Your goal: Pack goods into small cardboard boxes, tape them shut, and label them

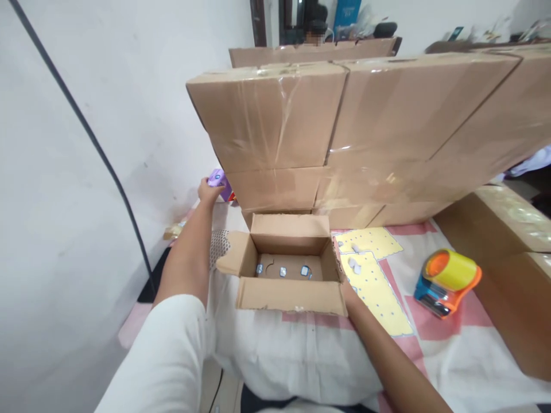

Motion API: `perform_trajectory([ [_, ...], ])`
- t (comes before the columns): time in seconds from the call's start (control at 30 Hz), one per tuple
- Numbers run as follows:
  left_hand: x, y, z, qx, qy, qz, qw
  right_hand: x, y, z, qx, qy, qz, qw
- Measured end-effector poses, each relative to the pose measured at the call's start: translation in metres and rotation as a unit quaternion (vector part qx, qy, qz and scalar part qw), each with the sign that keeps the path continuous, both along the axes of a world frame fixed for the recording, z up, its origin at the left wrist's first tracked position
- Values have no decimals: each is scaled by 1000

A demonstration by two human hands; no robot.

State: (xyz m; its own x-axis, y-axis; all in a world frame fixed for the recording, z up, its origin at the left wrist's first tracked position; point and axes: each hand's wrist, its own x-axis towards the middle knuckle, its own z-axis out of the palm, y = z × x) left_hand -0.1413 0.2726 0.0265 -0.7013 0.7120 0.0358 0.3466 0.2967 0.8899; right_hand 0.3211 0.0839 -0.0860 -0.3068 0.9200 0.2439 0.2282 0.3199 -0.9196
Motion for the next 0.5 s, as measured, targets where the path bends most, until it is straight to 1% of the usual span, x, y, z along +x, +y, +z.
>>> perform_trajectory([
  [0.03, 1, -2, 0, -3, -27, 5, 1000, 0, 0, 1, -1, 6, 1, 1000],
  [0.1, 0, -14, 2, 25, -110, 23, 993, -1, 0, 2, 0, 21, 12, 1000],
  [0.17, -2, -34, 8, 69, -192, 42, 978, -2, 1, 3, -1, 37, 18, 999],
  [0.2, -2, -48, 12, 92, -218, 43, 971, -2, 2, 3, -3, 44, 21, 999],
  [0.27, 3, -86, 20, 134, -240, 26, 961, -3, 4, 4, -8, 56, 25, 998],
  [0.3, 9, -108, 23, 167, -255, 9, 952, -3, 4, 5, -6, 59, 29, 998],
  [0.33, 17, -131, 26, 201, -269, -10, 942, -4, 5, 6, -1, 60, 34, 998],
  [0.4, 40, -175, 32, 277, -301, -66, 910, -5, 5, 7, 17, 58, 44, 997],
  [0.43, 52, -194, 35, 294, -307, -87, 901, -6, 4, 8, 28, 56, 50, 997],
  [0.47, 64, -209, 40, 301, -306, -102, 897, -7, 3, 10, 39, 53, 58, 996],
  [0.5, 76, -221, 44, 294, -296, -110, 902, -7, 2, 11, 48, 50, 67, 995],
])
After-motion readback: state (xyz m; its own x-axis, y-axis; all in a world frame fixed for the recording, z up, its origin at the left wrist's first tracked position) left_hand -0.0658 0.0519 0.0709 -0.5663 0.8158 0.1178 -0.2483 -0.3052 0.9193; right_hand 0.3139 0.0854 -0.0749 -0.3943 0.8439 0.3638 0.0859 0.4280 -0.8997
